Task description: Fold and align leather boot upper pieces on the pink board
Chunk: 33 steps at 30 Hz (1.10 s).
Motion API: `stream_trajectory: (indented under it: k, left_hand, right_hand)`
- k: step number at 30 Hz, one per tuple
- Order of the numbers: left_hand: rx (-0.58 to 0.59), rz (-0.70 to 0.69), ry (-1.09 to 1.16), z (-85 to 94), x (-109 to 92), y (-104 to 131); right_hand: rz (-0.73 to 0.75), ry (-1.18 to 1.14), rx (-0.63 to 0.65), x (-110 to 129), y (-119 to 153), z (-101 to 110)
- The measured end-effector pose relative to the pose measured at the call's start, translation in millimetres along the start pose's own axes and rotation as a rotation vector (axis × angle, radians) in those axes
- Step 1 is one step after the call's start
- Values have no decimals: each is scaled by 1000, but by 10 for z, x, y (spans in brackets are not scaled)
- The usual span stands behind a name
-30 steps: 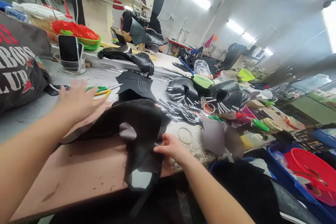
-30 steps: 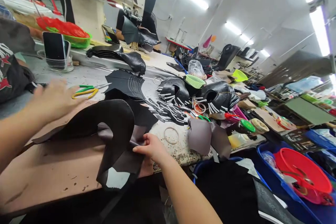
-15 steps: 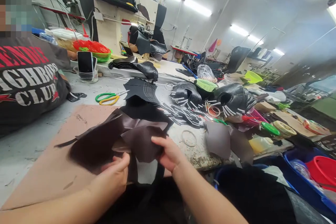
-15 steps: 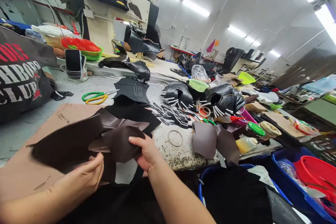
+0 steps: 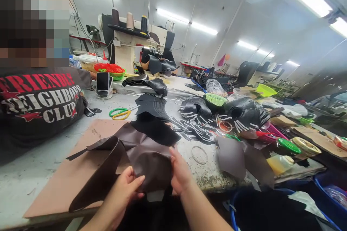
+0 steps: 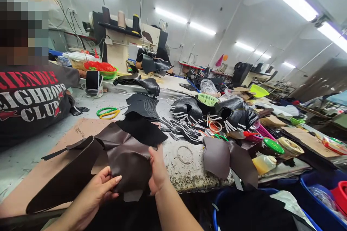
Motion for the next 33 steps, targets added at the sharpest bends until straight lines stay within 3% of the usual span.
stream_trajectory:
  k: [4,8,11,17,20,26,33]
  left_hand:
    - [-22,-15,-100,76,-53,38]
    - [-26,0,-166,107,-76,15]
    - [-15,38,-240,92,-22,-38]
    - [-31,29,-430,39,32,-75]
    - [-57,-11,-493,27,33,-50]
    - [-166,-233,-792,97,6,9]
    - [-96,-202,-929,103,19,-25]
  right_hand:
    - [-69,63,-47,176,-230,143]
    - [-126,231,187,315,-122,133]
    - [-189,484,342,270,77,187]
    - [-74,1006,214,134,168,418]
    - [-82,1058,224,94,130,441]
    - [-62,1059,231,74,107,427]
    - [-35,1082,207,45,131,438]
Point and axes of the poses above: each hand's wrist, its own y-axis away from the middle knuckle, its own z-axis out of the back of the hand, x = y × z, the point moved 4 cm from there along -y, towards the middle knuckle, and after that the axes turned 5 degrees about z, right-handed, at the moved point
